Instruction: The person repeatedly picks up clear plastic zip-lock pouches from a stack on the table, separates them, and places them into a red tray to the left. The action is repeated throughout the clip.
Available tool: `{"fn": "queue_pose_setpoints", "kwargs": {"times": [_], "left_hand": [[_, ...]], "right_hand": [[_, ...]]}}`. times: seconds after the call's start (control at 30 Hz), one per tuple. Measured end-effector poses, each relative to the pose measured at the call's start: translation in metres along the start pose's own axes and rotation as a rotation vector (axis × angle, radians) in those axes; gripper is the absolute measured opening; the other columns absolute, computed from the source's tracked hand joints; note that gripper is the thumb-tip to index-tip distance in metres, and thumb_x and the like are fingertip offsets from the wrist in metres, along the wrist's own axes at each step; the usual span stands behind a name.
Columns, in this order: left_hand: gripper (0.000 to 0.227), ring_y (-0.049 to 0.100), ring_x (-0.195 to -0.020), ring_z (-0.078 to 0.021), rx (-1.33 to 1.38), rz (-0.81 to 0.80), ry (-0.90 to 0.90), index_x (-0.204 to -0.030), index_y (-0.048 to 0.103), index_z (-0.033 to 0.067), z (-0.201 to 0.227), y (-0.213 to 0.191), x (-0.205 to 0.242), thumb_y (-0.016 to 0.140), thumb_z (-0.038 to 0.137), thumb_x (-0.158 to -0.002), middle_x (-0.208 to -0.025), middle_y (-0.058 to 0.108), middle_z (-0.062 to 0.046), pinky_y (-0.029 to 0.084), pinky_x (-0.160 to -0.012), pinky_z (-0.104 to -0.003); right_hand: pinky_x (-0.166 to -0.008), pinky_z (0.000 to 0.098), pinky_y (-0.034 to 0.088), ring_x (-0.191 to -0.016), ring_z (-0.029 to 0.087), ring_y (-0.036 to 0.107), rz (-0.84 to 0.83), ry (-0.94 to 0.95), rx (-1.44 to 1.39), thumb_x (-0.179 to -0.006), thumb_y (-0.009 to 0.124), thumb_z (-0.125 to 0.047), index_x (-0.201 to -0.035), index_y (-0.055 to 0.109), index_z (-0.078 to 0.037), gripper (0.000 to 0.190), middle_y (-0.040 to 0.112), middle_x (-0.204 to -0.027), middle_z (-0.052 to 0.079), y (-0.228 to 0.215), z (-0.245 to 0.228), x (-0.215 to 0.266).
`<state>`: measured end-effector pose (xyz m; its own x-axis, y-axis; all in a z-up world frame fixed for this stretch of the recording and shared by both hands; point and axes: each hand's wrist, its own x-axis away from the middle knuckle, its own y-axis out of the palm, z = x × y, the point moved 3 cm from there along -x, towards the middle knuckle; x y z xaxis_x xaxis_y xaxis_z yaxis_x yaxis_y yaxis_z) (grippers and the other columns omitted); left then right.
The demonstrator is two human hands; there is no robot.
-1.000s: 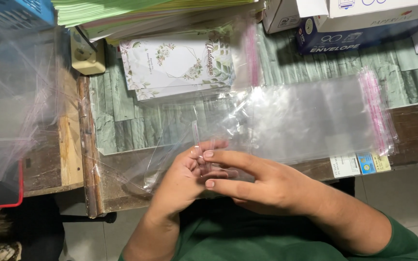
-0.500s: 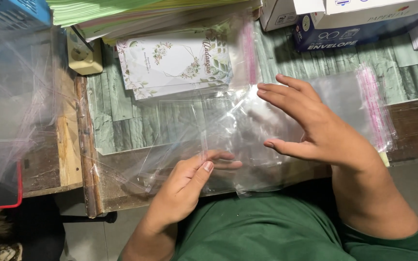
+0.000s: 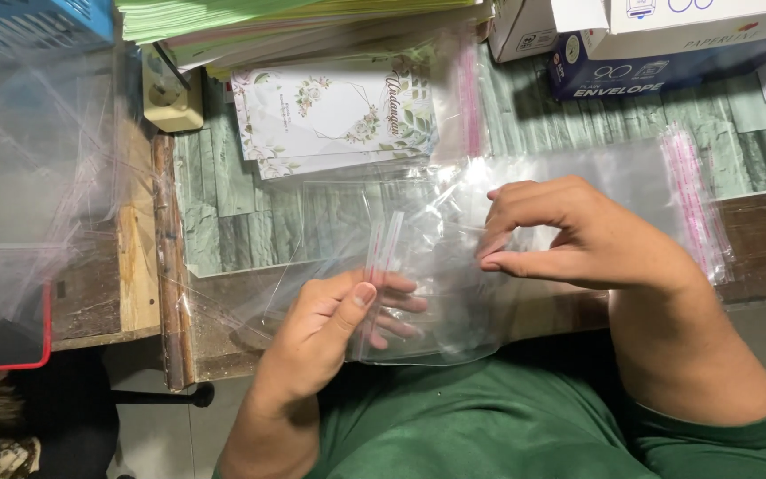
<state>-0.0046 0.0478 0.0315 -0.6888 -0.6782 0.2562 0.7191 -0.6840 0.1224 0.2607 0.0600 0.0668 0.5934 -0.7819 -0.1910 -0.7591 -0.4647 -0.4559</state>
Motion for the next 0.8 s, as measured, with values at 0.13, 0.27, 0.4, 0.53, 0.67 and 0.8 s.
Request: {"fn": "queue_pose_setpoints", "kwargs": {"times": [0.13, 0.27, 0.4, 0.53, 0.67, 0.8], "left_hand": [[0.085, 0.078, -0.087, -0.0254, 0.283, -0.084, 0.146, -0.134, 0.057, -0.0036, -0.02, -0.012, -0.001, 0.054, 0.072, -0.095, -0.117, 0.075, -0.024, 0.061, -0.063, -0.026], [0.102, 0.068, -0.113, -0.0245, 0.382, -0.062, 0.499, -0.142, 0.046, -0.0001, -0.004, 0.008, -0.002, 0.061, 0.088, -0.092, -0.13, 0.064, -0.014, 0.058, -0.107, -0.042], [0.087, 0.059, -0.127, -0.0234, 0.286, 0.093, 0.4, -0.148, 0.04, 0.0044, -0.006, 0.032, -0.011, 0.088, 0.036, -0.083, -0.138, 0.058, -0.015, 0.053, -0.112, -0.036], [0.036, 0.074, -0.085, -0.0242, 0.247, 0.271, 0.231, -0.132, 0.053, 0.0049, -0.011, 0.041, -0.023, 0.065, 0.009, -0.098, -0.111, 0.07, -0.019, 0.062, -0.065, -0.028], [0.051, 0.073, -0.08, -0.0228, 0.295, 0.17, 0.146, -0.144, 0.045, 0.0071, -0.014, 0.046, -0.027, 0.065, 0.017, -0.098, -0.118, 0.066, -0.018, 0.059, -0.058, -0.025], [0.05, 0.075, -0.077, -0.023, 0.222, 0.14, 0.171, -0.143, 0.044, 0.0085, -0.014, 0.044, -0.029, 0.063, 0.026, -0.1, -0.118, 0.068, -0.017, 0.064, -0.063, -0.031]], "right_hand": [[-0.066, 0.0195, 0.058, -0.075, 0.011, 0.072, 0.188, 0.223, -0.056, -0.086, 0.077, -0.014, -0.093, 0.078, -0.006, 0.011, 0.078, -0.084, 0.004, -0.005, 0.005, 0.013], [-0.07, 0.0278, 0.065, -0.069, 0.018, 0.07, 0.608, 0.252, -0.419, -0.09, 0.073, -0.002, -0.097, 0.064, 0.001, 0.012, 0.067, -0.08, 0.013, 0.006, 0.018, 0.033], [-0.068, 0.0306, 0.065, -0.066, 0.022, 0.072, 0.76, 0.316, -0.541, -0.093, 0.071, -0.004, -0.098, 0.061, 0.001, 0.013, 0.068, -0.084, 0.013, 0.023, 0.018, 0.042], [-0.064, 0.0323, 0.069, -0.066, 0.025, 0.075, 0.617, 0.445, -0.463, -0.091, 0.069, -0.007, -0.104, 0.063, 0.0, 0.016, 0.074, -0.095, 0.018, 0.024, 0.01, 0.052], [-0.063, 0.0293, 0.068, -0.066, 0.026, 0.079, 0.651, 0.544, -0.458, -0.09, 0.069, -0.002, -0.104, 0.064, 0.0, 0.016, 0.078, -0.094, 0.025, 0.026, 0.007, 0.069], [-0.063, 0.0302, 0.067, -0.062, 0.027, 0.08, 0.659, 0.54, -0.529, -0.089, 0.069, -0.002, -0.104, 0.064, -0.002, 0.015, 0.08, -0.096, 0.023, 0.039, 0.014, 0.084]]}}
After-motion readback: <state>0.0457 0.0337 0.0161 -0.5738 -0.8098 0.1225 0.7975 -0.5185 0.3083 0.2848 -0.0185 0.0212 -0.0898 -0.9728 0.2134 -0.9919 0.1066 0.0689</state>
